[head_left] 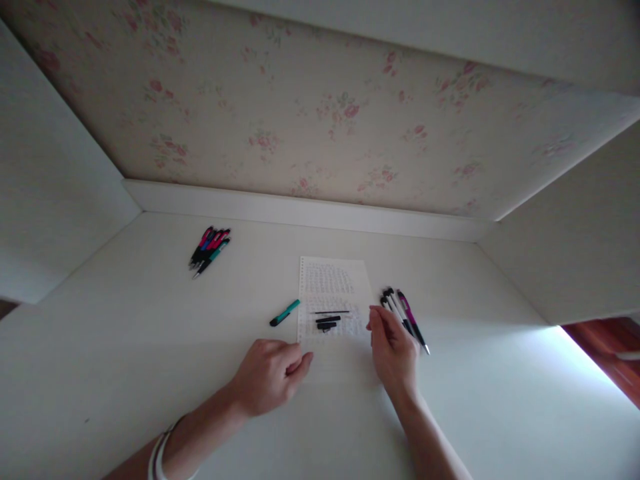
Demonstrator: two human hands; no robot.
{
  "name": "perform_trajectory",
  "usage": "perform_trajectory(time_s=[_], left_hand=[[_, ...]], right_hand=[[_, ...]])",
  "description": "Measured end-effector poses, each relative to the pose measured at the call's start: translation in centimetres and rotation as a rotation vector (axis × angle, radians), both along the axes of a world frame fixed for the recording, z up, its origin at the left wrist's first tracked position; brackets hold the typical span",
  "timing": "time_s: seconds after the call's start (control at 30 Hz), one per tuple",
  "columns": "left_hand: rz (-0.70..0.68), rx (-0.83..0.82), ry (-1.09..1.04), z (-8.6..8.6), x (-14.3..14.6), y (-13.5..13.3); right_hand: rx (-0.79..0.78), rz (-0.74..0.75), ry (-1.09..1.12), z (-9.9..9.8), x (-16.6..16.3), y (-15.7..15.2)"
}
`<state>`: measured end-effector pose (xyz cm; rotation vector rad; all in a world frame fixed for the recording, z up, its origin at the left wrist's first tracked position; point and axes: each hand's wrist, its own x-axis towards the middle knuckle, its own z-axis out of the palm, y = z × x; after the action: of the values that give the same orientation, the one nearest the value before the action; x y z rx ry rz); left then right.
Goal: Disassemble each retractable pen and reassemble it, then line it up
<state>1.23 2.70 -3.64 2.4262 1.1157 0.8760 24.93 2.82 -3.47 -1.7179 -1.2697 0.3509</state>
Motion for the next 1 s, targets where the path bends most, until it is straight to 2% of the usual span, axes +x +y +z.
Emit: perform_trajectory(time_s=[0.07,0.13,0.3,0.4,0.53,0.77,1.0], left_hand=[[0.006,0.004,-0.002,0.0,0.0,0.0],[0.071,-0.002,-0.035,-0.1,-0.1,0.1],[0.447,-0.102,-0.237,-0.1,-0.7,1.1],[0.537,-0.099,-0.285,-0.1,-0.9,1.8],[0.539,-0.023,-0.177,-0.6,-1.0,2.0],[0.529,-0.007,0.088,-1.0,-0.7,1.6],[0.532,0.001,0.149,-0.8,-0.6,1.5]], right_hand=[[-0.059,0.003,-0.006,-0.4,0.2,0.4],[-0.105,0.030,-0.046,-0.7,0.3,0.6],[-0.095,0.120,-0.188,-1.0,0.5,0.8],[-0.099,0.142,-0.223,-0.9,0.5,0.8],[-0.104,0.160,-0.254,-0.9,0.3,0.8],[-0.104,0.183,-0.294,-0.8,0.3,0.7],[-0.096,0.206,-0.301,-0.7,0.3,0.7]])
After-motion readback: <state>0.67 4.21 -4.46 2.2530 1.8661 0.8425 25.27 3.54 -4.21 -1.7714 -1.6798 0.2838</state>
